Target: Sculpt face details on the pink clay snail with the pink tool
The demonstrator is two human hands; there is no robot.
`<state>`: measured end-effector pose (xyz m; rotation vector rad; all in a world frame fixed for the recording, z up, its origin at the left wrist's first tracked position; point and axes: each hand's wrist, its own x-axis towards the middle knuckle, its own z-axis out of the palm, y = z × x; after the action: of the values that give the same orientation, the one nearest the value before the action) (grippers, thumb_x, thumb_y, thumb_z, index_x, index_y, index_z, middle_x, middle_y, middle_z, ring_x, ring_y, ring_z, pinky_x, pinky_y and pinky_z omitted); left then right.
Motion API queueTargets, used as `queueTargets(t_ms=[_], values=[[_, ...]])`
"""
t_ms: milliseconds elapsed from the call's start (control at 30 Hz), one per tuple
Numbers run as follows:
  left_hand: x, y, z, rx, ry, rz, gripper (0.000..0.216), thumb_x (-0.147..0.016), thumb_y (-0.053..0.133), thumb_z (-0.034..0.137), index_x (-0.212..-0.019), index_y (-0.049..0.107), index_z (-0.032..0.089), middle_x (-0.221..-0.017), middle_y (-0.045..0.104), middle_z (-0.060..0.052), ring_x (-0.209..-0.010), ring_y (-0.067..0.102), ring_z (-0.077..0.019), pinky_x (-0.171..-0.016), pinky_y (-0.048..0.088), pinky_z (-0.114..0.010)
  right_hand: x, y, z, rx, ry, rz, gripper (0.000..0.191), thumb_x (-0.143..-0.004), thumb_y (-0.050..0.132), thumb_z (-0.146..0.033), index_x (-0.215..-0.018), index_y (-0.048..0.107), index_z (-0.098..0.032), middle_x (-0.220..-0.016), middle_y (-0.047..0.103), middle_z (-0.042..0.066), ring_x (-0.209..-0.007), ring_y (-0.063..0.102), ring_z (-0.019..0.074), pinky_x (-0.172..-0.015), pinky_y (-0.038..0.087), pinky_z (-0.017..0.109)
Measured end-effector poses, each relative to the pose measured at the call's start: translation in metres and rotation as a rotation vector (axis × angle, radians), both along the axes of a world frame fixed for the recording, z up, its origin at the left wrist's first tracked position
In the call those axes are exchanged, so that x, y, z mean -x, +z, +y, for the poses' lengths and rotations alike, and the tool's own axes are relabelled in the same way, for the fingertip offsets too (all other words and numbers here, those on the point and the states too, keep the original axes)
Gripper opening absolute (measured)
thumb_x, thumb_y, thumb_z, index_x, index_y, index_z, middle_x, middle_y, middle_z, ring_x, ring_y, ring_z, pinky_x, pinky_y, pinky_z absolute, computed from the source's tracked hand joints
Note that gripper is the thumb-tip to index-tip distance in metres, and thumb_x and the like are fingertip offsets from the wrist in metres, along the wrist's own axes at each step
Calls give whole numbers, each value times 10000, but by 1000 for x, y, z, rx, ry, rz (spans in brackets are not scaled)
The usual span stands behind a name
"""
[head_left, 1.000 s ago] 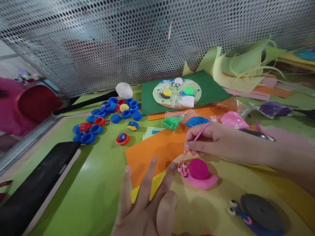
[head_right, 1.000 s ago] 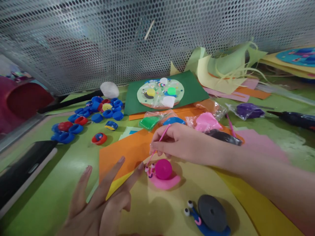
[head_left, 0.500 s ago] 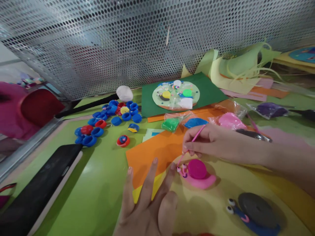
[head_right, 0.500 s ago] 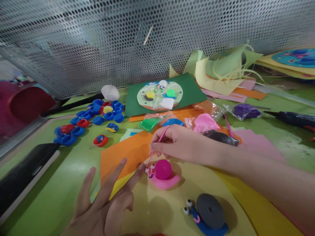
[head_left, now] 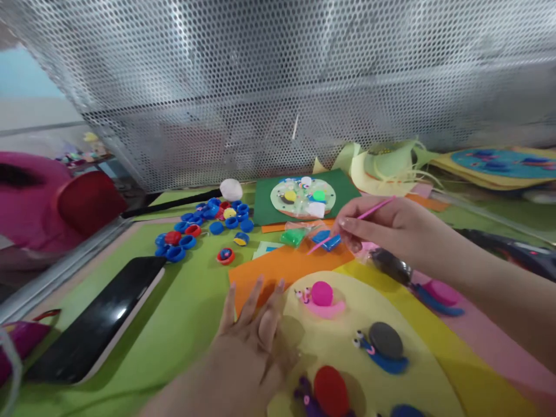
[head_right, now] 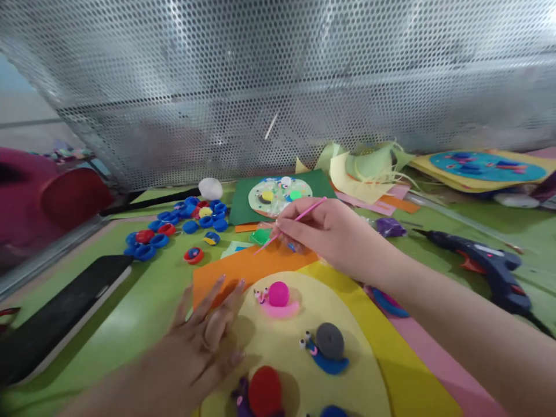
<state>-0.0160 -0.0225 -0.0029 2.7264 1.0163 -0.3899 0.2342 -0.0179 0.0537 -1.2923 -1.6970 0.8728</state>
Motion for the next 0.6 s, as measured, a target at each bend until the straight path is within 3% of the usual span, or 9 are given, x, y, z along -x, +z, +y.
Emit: queueTargets(t_ms=[100, 200, 333, 467, 600], values=[[-1, 4, 4, -10, 20, -47, 649, -930, 211, 487, -1440, 118, 97, -1487, 113, -135, -1366, 127, -371, -1029, 103, -697, -3, 11, -21, -28, -28, -21, 322, -852, 519, -444, -734, 571, -149, -642, 550, 16, -553, 487, 121, -519, 388, 232], [1, 2, 8, -55, 3, -109, 607, -933, 258, 466, -1428, 189, 121, -1483, 206, -147, -1363, 187, -344, -1071, 107, -644, -7, 7, -42, -56, -77, -58, 337, -856, 504, -471, -764, 555, -151, -598, 508, 3, -560, 482, 129, -496, 382, 228], [-3, 1, 5, -158, -20, -186, 432, -932, 313, 442, -1195, 476, 141, -1458, 322, -127, -1358, 245, -317, -1100, 83, -611, -20, -16, -58, -135, -166, -158, 361, -935, 426, -425, -727, 520, -146, -660, 497, 10, -566, 475, 112, -478, 378, 211], [-8, 3, -5, -253, -15, -224, 283, -936, 352, 326, -951, 546, 121, -1462, 301, -163, -1361, 234, -327, -1086, 80, -623, -44, -44, -58, -240, -166, -319, 311, -964, 474, -405, -833, 558, -136, -817, 551, 25, -749, 542, 151, -707, 468, 308], [-9, 3, -6, -247, -54, -238, 319, -937, 351, 280, -1226, 431, 169, -1435, 374, -116, -1344, 300, -276, -1097, 123, -577, -63, -53, -53, -266, -142, -426, 250, -998, 434, -358, -1068, 555, -152, -972, 572, 56, -830, 569, 167, -772, 486, 346]])
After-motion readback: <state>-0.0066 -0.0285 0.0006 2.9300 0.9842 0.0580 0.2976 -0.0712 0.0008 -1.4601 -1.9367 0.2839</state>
